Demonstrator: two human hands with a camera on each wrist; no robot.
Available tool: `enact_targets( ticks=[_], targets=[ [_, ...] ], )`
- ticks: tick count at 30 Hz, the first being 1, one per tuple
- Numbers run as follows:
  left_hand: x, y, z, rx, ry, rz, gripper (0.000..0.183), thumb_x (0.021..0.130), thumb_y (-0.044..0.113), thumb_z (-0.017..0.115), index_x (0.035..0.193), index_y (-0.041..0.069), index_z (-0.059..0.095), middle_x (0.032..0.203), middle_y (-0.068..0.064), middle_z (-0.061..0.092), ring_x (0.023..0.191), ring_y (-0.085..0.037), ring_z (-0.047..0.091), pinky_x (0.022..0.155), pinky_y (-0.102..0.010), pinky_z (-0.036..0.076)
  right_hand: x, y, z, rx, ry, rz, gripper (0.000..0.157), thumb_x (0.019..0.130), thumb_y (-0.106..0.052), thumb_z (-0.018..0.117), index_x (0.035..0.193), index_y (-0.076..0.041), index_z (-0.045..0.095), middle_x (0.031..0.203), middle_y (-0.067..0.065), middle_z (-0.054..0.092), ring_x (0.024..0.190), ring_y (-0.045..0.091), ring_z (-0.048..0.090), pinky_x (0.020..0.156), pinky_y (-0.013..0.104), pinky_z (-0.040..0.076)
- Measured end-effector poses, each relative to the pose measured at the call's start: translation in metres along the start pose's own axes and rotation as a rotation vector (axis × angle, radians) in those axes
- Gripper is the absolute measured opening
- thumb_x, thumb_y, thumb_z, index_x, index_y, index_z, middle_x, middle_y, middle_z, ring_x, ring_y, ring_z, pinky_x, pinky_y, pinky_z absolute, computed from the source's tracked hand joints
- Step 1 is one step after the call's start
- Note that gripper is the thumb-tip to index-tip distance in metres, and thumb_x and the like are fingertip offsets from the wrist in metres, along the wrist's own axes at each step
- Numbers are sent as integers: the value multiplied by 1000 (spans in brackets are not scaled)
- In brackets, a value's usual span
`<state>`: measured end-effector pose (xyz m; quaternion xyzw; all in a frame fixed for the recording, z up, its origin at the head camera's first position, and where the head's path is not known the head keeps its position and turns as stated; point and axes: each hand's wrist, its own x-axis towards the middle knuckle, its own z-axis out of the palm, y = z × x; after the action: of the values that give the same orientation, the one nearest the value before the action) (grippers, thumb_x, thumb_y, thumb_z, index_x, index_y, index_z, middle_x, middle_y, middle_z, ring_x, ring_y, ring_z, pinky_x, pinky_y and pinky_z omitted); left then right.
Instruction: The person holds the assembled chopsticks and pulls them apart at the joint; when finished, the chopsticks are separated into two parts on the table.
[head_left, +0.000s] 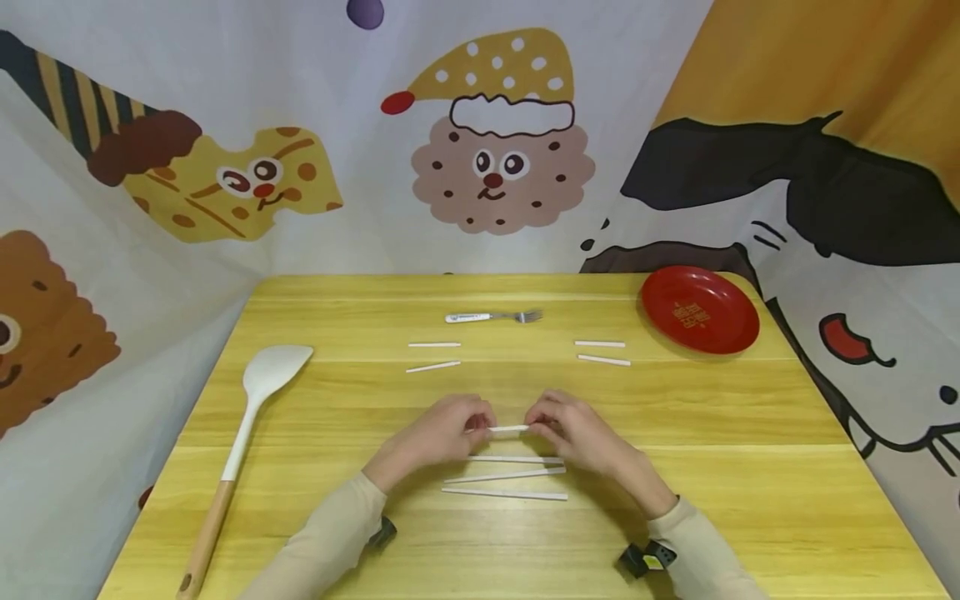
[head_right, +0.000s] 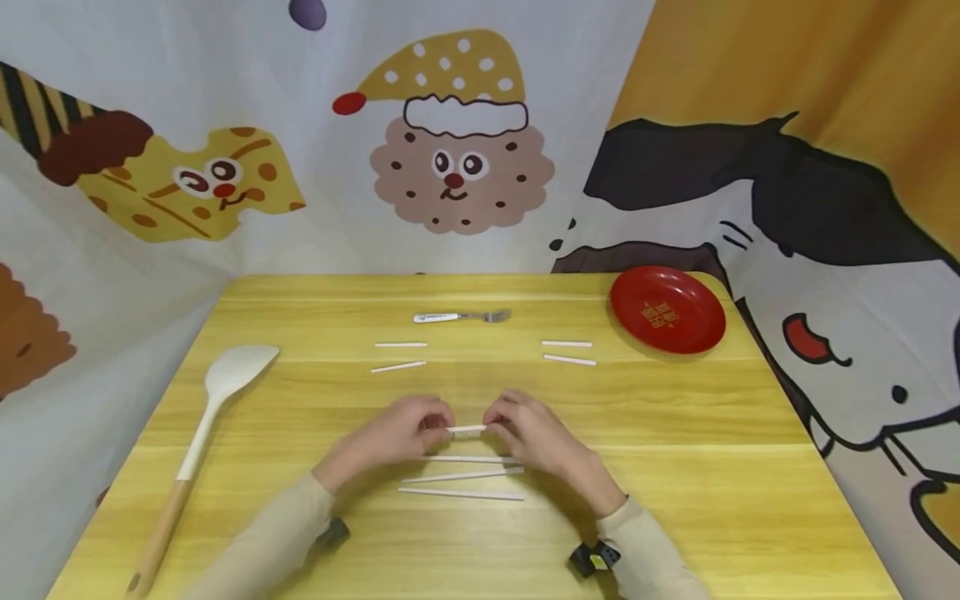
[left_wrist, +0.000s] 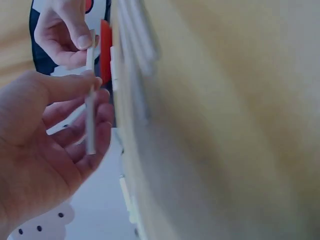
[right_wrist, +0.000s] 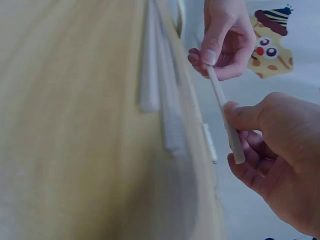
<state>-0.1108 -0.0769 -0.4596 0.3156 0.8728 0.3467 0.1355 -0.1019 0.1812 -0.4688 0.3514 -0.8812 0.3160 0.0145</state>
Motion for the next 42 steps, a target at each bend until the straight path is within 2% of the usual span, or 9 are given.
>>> enact_targets(
  ticks=[3,7,13,18,23,28,31,37,42],
  targets=[
    [0,5,-7,-34,24,26,7,97,10,66,100,7,71,87,-1,70,73,-5,58,68,-20,53,2,-4,-7,44,47,-21,8,92,-4,73,98,-9,73,94,-5,65,83,5,61,71,20,56],
    [-2,12,-15,-73,33,46,10,99,8,61,103,3,69,88,-9,72,60,-2,52,55,-19,49,6,-8,-14,85,98,-68,12,89,0,75,98,-8,74,93,-5,66,81,4,59,68,20,55],
    [-2,22,-21,-33,61,62,9,100,10,60,106,6,66,88,-4,68,50,1,39,46,-15,37,14,-11,-18,84,134,-149,16,87,-1,77,99,-11,73,93,-5,68,83,6,62,72,23,57],
    [-1,29,-22,11,105,70,12,100,14,63,109,10,70,87,3,69,56,-1,46,50,-17,43,20,-15,-19,98,127,-170,14,88,-1,76,99,-9,74,92,-5,69,82,6,62,69,25,57],
    [-2,31,-18,98,157,71,13,99,24,67,108,18,75,90,8,72,69,-1,56,60,-18,49,22,-20,-18,107,96,-169,14,90,-5,75,101,-14,74,93,-5,71,81,5,63,68,24,57],
    [-2,31,-15,180,211,89,11,97,29,69,101,21,76,89,8,73,67,1,58,54,-15,46,25,-22,-16,136,65,-176,10,93,-9,73,100,-16,74,90,-4,73,75,3,60,61,24,56],
    [-2,32,-16,172,227,87,9,97,27,69,100,21,75,91,8,74,67,0,58,50,-16,43,28,-25,-16,155,50,-170,10,95,-7,70,100,-14,73,90,-2,73,72,4,61,61,22,55],
    [-3,36,-20,131,251,96,4,95,17,71,94,20,72,91,6,75,63,-1,53,53,-17,43,33,-29,-17,136,47,-151,10,96,-5,68,101,-13,71,95,-5,74,87,9,70,79,24,59],
    [-6,38,-22,129,285,103,9,93,14,73,86,17,68,80,7,70,55,-1,39,47,-16,34,35,-31,-17,76,44,-174,6,99,-12,65,100,-17,67,93,-9,72,83,7,68,75,21,57]
  ],
)
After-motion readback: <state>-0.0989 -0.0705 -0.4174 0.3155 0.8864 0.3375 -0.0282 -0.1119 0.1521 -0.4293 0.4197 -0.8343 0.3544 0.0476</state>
